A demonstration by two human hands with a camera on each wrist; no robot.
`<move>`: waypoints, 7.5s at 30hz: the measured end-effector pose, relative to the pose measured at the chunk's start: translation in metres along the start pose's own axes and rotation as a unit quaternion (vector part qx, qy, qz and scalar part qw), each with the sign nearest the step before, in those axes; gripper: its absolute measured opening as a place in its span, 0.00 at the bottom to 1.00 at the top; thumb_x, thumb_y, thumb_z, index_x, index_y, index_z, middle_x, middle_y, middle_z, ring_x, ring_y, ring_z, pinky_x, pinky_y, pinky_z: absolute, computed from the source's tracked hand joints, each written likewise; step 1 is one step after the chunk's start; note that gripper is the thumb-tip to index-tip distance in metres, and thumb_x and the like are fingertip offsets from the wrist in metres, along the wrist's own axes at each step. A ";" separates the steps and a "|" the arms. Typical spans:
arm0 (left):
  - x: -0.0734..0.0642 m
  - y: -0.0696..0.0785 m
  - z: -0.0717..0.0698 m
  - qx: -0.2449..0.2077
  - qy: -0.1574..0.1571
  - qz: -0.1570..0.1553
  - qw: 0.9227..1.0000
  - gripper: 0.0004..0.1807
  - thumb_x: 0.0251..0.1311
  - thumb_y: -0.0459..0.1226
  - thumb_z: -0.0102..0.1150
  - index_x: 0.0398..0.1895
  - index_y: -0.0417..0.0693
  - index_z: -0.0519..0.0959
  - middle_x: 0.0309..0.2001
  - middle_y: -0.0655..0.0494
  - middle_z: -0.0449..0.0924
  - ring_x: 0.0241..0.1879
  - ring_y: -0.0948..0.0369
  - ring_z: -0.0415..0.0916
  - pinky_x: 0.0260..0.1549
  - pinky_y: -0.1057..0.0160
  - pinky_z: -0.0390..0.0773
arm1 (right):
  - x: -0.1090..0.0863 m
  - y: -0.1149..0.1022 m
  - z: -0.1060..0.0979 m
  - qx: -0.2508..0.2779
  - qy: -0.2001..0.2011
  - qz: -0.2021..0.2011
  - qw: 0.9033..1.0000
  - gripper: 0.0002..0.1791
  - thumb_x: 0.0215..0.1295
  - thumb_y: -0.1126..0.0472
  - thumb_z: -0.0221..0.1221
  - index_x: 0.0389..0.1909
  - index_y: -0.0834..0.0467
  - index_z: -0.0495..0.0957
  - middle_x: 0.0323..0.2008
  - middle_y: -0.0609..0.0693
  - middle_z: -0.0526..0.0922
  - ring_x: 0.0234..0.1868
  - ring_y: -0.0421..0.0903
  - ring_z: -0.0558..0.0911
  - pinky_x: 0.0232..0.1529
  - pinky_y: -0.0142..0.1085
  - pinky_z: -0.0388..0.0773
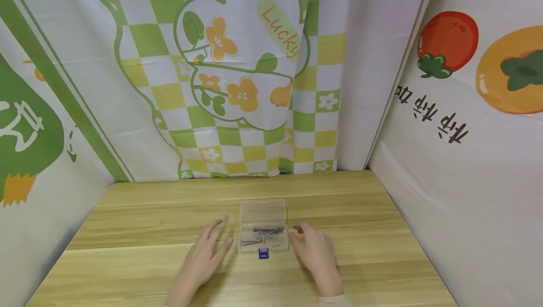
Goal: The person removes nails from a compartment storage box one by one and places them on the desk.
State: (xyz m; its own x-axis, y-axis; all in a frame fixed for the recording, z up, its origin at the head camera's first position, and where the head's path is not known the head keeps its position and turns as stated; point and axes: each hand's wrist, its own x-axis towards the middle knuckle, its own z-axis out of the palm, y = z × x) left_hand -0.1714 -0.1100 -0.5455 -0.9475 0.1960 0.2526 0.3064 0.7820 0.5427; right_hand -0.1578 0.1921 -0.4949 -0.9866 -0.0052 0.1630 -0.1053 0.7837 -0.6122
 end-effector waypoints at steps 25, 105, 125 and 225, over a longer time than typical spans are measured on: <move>0.010 0.020 0.001 -0.016 -0.051 -0.017 0.998 0.28 0.80 0.49 0.53 0.77 0.50 0.71 0.72 0.40 0.71 0.69 0.38 0.70 0.61 0.28 0.70 | 0.025 -0.010 0.023 -0.013 -0.008 -0.002 1.000 0.10 0.68 0.61 0.70 0.48 0.56 0.87 0.42 0.52 0.90 0.35 0.47 0.87 0.36 0.45 0.84; 0.007 0.024 0.014 0.013 -0.043 -0.007 0.999 0.28 0.73 0.43 0.64 0.73 0.47 0.74 0.56 0.54 0.83 0.50 0.54 0.72 0.54 0.35 0.74 | 0.077 -0.055 0.058 -0.210 -0.124 -0.269 0.932 0.09 0.53 0.68 0.78 0.23 0.57 0.86 0.22 0.47 0.86 0.21 0.41 0.80 0.26 0.36 0.80; 0.005 0.025 0.016 0.014 -0.036 0.000 0.999 0.28 0.72 0.44 0.64 0.72 0.46 0.75 0.56 0.54 0.83 0.49 0.55 0.71 0.52 0.36 0.74 | 0.076 -0.060 0.064 -0.306 -0.097 -0.295 0.900 0.13 0.55 0.68 0.76 0.20 0.54 0.82 0.18 0.45 0.81 0.17 0.38 0.73 0.22 0.34 0.77; 0.006 0.022 0.011 -0.006 -0.044 0.019 0.999 0.27 0.73 0.44 0.64 0.71 0.46 0.76 0.54 0.56 0.84 0.49 0.54 0.73 0.50 0.36 0.74 | -0.003 0.082 -0.056 0.076 -0.122 0.119 0.982 0.10 0.68 0.59 0.67 0.41 0.63 0.84 0.36 0.49 0.84 0.39 0.46 0.80 0.38 0.42 0.78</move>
State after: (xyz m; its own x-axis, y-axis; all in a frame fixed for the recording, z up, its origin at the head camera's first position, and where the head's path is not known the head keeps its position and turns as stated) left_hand -0.1717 -0.0854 -0.5407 -0.9396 0.2764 0.2020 0.3423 0.7664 0.5436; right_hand -0.1564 0.2913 -0.5021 -0.9840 0.0035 -0.1784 0.1334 0.6784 -0.7225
